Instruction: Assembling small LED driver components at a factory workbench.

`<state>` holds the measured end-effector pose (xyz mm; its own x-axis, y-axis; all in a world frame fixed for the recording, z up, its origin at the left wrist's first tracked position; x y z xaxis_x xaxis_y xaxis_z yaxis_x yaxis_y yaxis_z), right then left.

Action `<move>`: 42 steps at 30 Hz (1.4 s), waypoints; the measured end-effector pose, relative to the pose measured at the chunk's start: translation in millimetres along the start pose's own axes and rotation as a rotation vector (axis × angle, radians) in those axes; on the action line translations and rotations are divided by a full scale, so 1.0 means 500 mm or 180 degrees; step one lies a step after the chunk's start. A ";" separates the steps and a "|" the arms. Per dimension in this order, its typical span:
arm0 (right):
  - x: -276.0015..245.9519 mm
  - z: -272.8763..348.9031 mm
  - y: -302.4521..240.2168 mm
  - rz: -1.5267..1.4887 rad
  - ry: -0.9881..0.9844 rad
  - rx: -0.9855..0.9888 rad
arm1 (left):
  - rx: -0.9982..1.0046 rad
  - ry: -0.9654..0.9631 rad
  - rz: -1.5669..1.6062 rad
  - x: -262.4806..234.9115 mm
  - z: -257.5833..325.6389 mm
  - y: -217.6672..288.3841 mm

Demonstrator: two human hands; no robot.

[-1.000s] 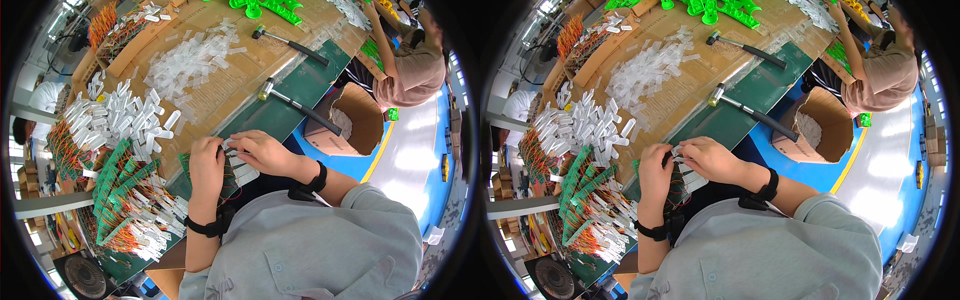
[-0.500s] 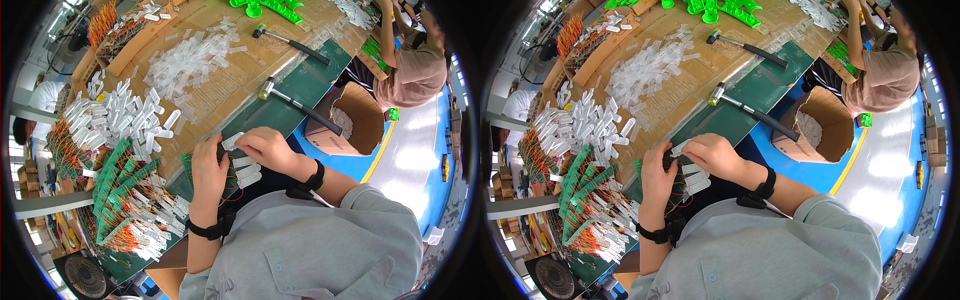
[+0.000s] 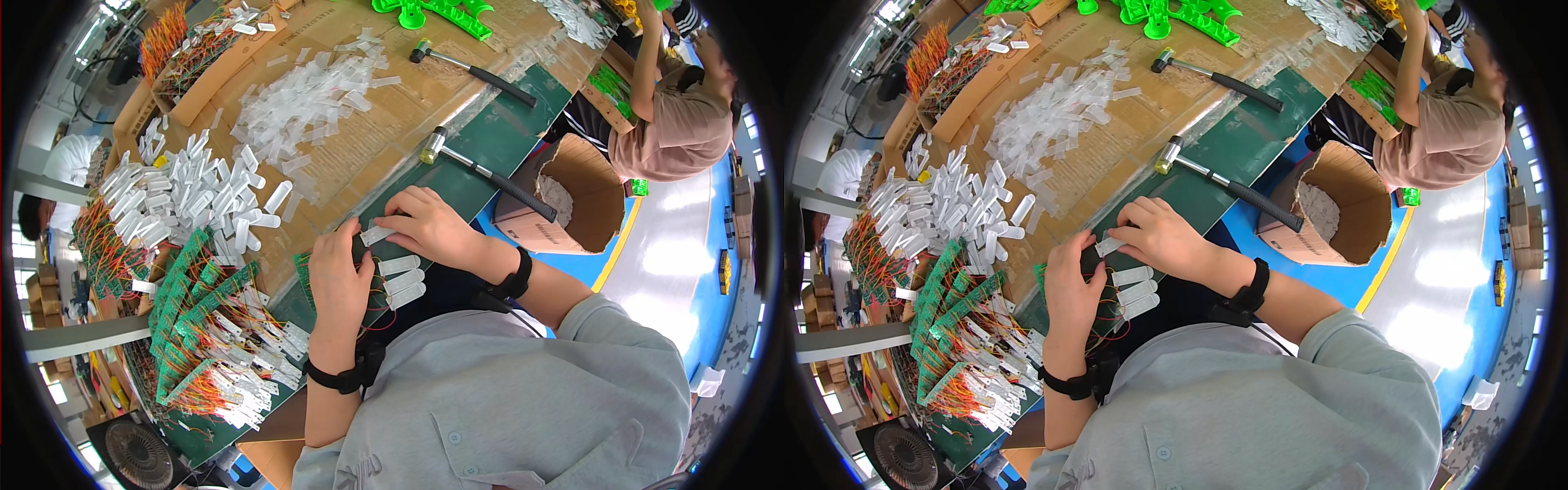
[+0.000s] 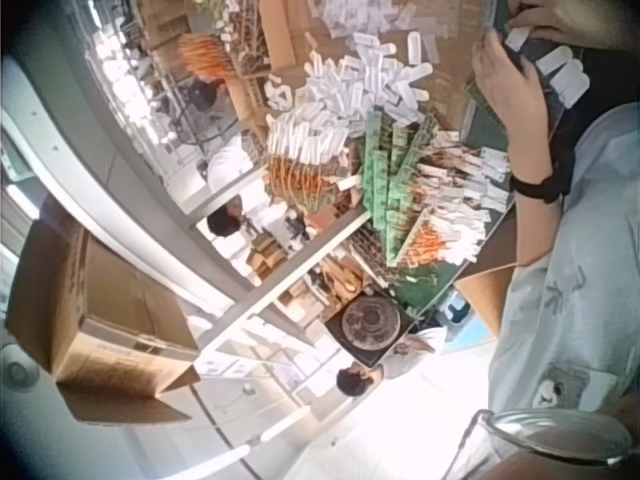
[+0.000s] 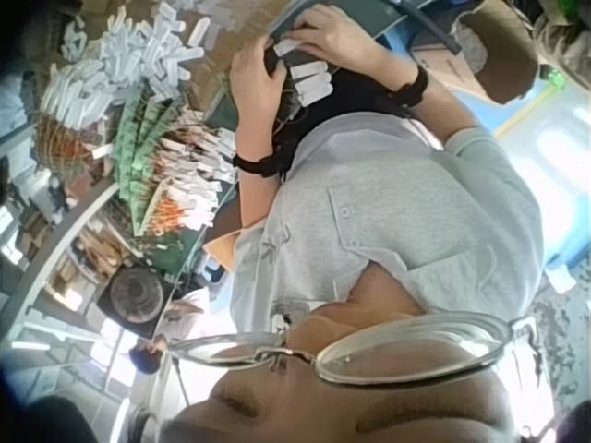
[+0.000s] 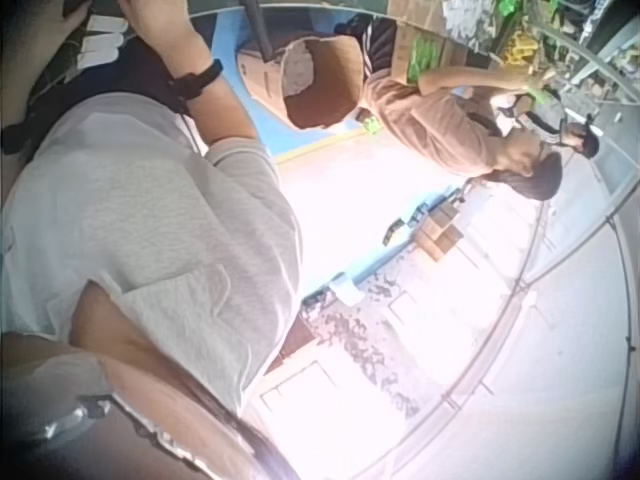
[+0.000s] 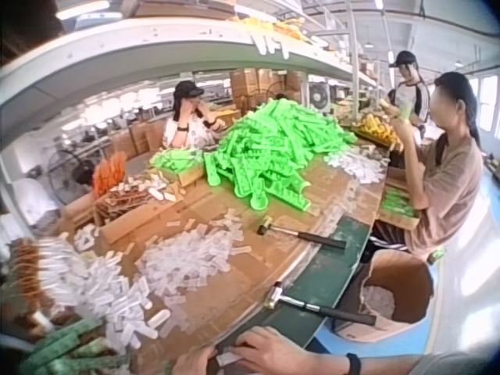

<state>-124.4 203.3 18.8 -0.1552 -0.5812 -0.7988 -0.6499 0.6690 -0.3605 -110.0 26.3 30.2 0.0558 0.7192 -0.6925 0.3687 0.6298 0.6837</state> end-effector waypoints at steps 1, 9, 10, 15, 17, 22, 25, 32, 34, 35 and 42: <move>0.001 0.000 0.000 0.0061 0.0006 0.0066 | -0.0004 0.0001 -0.0002 0.000 0.000 0.000; 0.010 -0.001 0.005 -0.0077 0.0229 0.0016 | 0.0195 0.0063 -0.0082 -0.002 -0.005 0.005; 0.013 -0.003 0.007 -0.0150 0.0158 0.0051 | 0.0196 0.0065 -0.0083 -0.001 -0.005 0.005; 0.009 0.000 0.010 -0.0253 0.0075 0.0001 | 0.0147 0.0056 -0.0057 0.000 -0.004 0.002; 0.009 -0.001 0.014 -0.0310 0.0046 -0.0022 | 0.0037 0.0016 -0.0030 0.000 -0.004 0.002; 0.015 -0.011 0.025 -0.0705 -0.0240 0.0366 | -0.0030 0.0008 0.0016 -0.001 -0.003 0.001; 0.017 -0.016 0.025 -0.0703 -0.0290 0.0503 | -0.0017 0.0012 0.0057 -0.001 -0.005 0.002; 0.015 -0.021 0.021 -0.0549 -0.0327 0.0502 | 0.0108 0.0106 0.0008 -0.002 -0.004 0.004; 0.014 -0.022 0.023 -0.0482 -0.0366 0.0481 | 0.0101 0.0094 0.0006 -0.004 -0.004 0.007; 0.014 -0.023 0.022 -0.0480 -0.0368 0.0479 | -0.0014 0.0053 0.0047 -0.005 -0.005 0.009; 0.009 -0.011 0.012 -0.0237 -0.0145 0.0521 | 0.0190 0.0013 -0.0023 -0.004 -0.007 0.012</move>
<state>-133.2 202.2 15.8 -0.0749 -0.6128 -0.7867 -0.5281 0.6936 -0.4900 -111.0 29.9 36.3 0.0492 0.7159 -0.6964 0.4236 0.6165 0.6637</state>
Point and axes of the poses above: each hand's wrist, its own z-axis away from the middle knuckle, its own x-axis out of the palm, y = z × x, the point moved 4 cm from there along -z, towards the middle knuckle, and after that the axes turned 10 degrees about z, right-handed, at the moved point
